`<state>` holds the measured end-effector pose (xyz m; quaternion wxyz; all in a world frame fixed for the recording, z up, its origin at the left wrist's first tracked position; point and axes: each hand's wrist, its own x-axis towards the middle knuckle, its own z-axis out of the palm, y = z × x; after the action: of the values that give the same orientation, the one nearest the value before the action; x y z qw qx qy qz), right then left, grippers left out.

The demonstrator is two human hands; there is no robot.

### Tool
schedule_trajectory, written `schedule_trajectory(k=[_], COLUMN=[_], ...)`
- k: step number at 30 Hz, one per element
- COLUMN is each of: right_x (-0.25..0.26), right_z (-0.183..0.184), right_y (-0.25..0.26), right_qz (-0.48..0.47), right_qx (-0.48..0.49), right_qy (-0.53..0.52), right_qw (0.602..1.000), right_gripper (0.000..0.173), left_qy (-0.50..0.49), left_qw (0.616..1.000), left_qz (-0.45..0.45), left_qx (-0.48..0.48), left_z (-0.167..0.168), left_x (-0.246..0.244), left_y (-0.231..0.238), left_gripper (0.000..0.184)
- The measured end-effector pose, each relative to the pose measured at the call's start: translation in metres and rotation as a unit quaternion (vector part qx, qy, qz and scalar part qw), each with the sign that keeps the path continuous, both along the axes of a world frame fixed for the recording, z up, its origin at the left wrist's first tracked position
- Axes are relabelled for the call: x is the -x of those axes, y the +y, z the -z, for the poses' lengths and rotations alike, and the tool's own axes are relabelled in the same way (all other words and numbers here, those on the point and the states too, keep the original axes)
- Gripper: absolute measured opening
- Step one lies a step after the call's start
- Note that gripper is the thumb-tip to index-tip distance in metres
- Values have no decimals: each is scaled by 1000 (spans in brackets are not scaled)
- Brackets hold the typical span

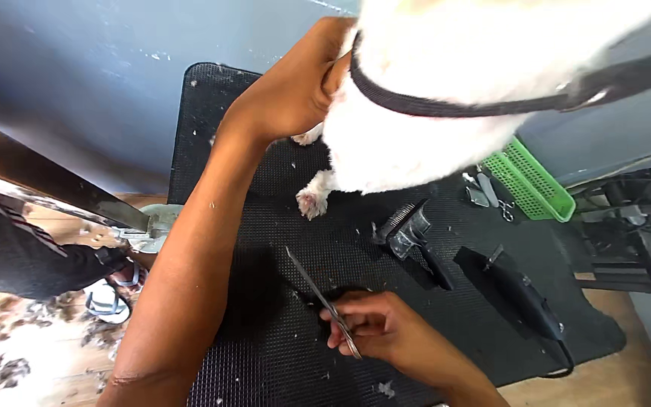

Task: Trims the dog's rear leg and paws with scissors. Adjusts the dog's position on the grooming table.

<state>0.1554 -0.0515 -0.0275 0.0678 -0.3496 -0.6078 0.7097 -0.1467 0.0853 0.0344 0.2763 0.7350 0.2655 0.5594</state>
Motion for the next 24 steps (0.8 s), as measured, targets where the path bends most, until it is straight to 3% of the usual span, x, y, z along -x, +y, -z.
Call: schedule_trajectory(k=[4, 7, 10, 13, 18, 20, 24], right_x=[-47, -75, -95, -110, -107, -103, -103], right_z=[2, -3, -7, -10, 5, 17, 16], right_y=[-13, -21, -18, 0, 44, 58, 71], right_qz=[52, 145, 271, 305, 270, 239, 216], right_qx=[-114, -194, -357, -478, -496, -510, -502], right_qy=[90, 61, -103, -207, -277, -292, -311], right_qw=[988, 968, 888, 797, 777, 773, 778], right_gripper=[14, 13, 20, 29, 44, 47, 30], left_qy=[9, -10, -28, -11, -14, 12, 62], left_qw=[999, 998, 996, 990, 971, 970, 958], left_qz=[-40, -46, -15, -20, -14, -17, -41], left_qx=[18, 37, 78, 141, 240, 243, 276], left_z=[1, 5, 2, -8, -36, -46, -47], left_x=[-2, -5, -7, -11, -46, -66, -97], left_y=[-24, -41, -57, -75, -99, -105, -109], left_gripper=[9, 23, 30, 37, 16, 35, 18])
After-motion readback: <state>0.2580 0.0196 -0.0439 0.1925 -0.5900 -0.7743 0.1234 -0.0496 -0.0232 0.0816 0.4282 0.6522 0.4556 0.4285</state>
